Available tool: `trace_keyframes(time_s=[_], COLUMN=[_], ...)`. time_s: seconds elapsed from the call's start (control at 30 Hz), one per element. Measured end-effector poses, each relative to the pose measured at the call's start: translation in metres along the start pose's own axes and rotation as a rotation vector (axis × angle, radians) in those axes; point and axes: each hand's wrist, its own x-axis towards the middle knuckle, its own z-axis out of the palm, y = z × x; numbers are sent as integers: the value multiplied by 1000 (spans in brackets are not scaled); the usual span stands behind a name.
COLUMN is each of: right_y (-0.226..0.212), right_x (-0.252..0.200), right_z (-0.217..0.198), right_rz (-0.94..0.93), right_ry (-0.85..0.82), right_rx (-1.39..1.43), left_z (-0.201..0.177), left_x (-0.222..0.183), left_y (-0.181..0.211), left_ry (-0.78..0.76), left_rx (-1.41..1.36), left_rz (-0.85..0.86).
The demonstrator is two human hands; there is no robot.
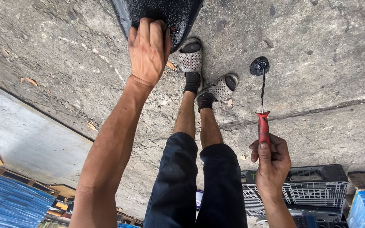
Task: Painting metal dock bollards with black paint using a roller and a brush.
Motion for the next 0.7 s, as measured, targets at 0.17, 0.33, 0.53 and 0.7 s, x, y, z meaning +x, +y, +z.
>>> trace_keyframes(time_s=[0.17,0.33,0.53,0.7], right_y=[-1,-1,2,2], right_x=[2,2,3,8], right_z=[3,0,-5,-4], right_rz=[-8,-10,-6,-27], right_ry=[-6,-18,-10,-22], right_rx=[6,-6,-5,-14], left_z=[-13,-5,14,9], left_x=[1,-5,-4,-3], left_y=[10,19,15,-6], left_ry=[43,30,-49,76], left_rx=[45,51,80,-38], left_rz=[91,33,-30,-1])
